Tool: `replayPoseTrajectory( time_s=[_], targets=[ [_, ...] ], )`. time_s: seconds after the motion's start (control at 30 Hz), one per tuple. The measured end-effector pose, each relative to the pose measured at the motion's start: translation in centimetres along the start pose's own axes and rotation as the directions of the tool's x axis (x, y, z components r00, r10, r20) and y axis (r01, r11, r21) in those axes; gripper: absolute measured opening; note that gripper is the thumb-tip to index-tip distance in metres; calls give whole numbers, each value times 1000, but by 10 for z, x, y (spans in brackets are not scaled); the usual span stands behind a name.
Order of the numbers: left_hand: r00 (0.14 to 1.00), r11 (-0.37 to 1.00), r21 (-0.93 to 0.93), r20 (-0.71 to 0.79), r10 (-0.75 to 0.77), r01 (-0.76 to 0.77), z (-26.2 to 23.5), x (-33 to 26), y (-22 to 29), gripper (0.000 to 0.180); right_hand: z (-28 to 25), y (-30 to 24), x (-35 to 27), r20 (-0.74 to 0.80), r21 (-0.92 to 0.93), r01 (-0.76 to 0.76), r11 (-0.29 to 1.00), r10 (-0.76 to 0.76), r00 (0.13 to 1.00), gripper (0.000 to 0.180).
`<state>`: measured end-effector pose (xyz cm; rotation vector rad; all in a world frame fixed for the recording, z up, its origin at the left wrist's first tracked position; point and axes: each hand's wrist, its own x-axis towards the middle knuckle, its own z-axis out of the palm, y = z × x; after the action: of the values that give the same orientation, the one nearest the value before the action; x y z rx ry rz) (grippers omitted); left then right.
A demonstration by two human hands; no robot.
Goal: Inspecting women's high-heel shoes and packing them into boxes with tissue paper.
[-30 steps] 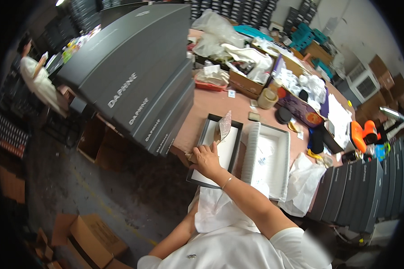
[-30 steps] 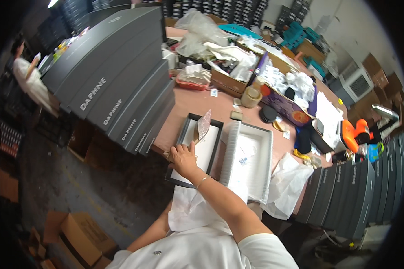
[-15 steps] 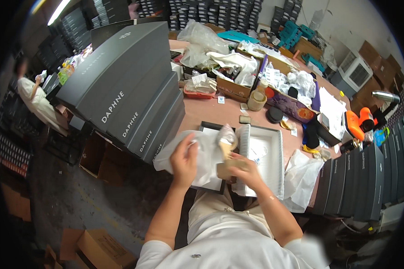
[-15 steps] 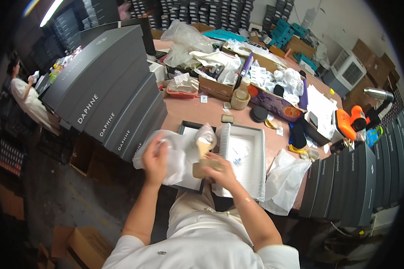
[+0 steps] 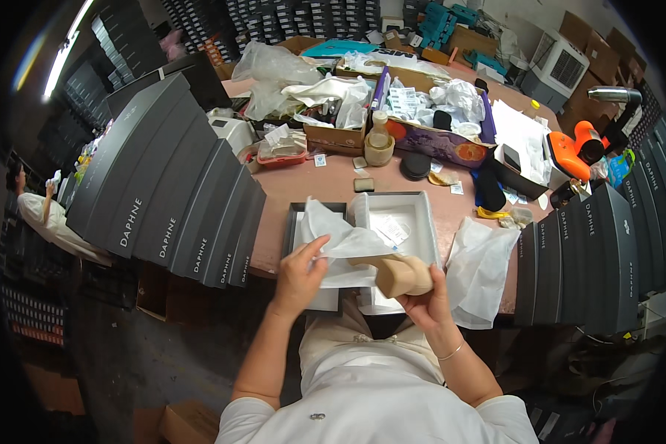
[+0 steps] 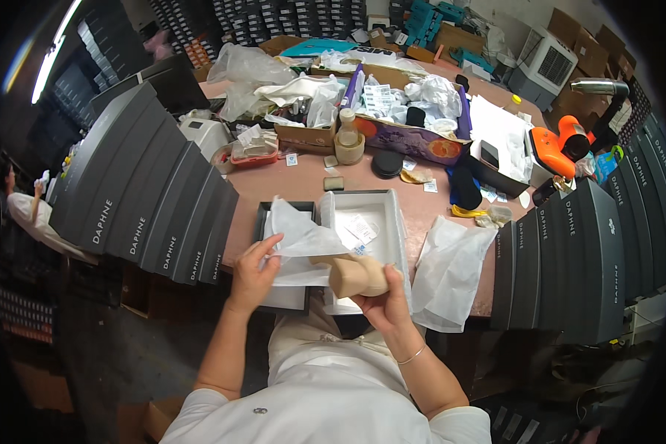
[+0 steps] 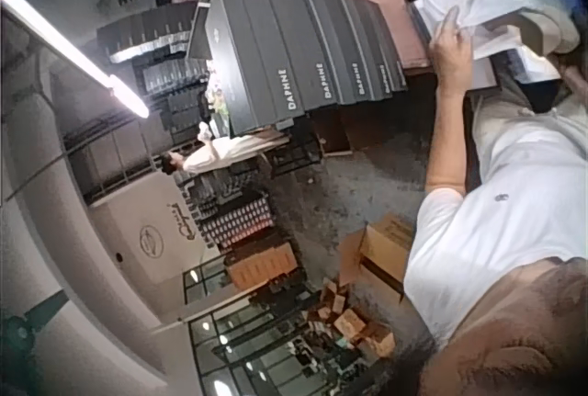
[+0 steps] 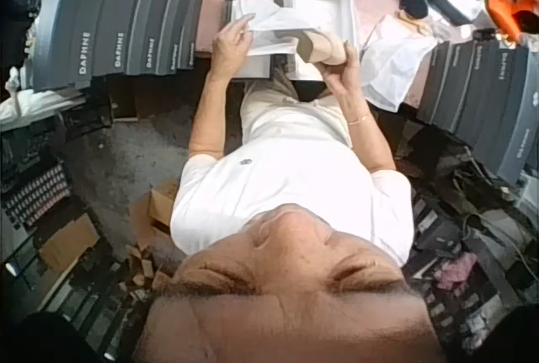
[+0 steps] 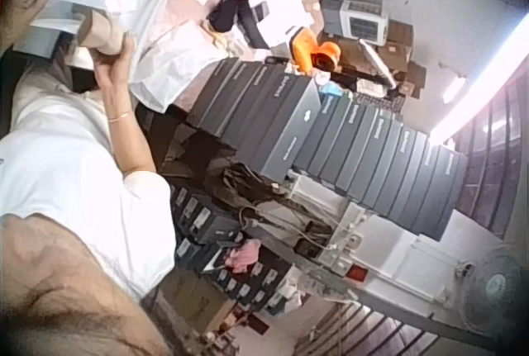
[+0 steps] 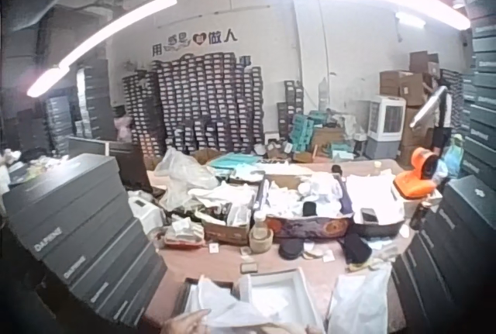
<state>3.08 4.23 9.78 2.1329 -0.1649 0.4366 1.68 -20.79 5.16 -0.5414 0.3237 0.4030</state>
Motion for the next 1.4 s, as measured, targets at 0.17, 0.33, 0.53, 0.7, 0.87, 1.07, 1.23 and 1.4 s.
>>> replayPoseTrajectory(
  time_s=[0.17,0.33,0.53,0.7,0.87,1.07,1.23,1.4],
  targets=[
    [999,998,58,53,10,-13,-3,10,3,15,-17,-10,-7,180,367,-145,919,83,980,61],
    [1000,995,-99,-11,26,-27,17,2,49,18,0,-3,-15,194,299,-85,951,26,981,60],
    [877,865,-147,-99,469,-479,48,-27,72,27,10,50,0,146,-350,259,900,-220,964,42],
    [841,820,-189,-96,533,-541,52,-42,63,23,38,14,-2,163,152,202,968,-226,960,55],
    [839,810,-258,-5,544,-526,74,-63,66,26,-18,44,25,412,-579,538,612,-350,841,35],
    [946,688,-681,24,-323,252,49,-87,26,91,16,9,9,694,-633,774,20,-428,578,29],
    [748,-119,-882,453,-485,456,70,-80,-28,62,43,28,9,664,-747,661,-71,-55,746,35],
    [797,277,-894,132,-589,353,54,-44,9,51,-17,-5,-27,308,-829,319,460,-102,946,42]
  ],
)
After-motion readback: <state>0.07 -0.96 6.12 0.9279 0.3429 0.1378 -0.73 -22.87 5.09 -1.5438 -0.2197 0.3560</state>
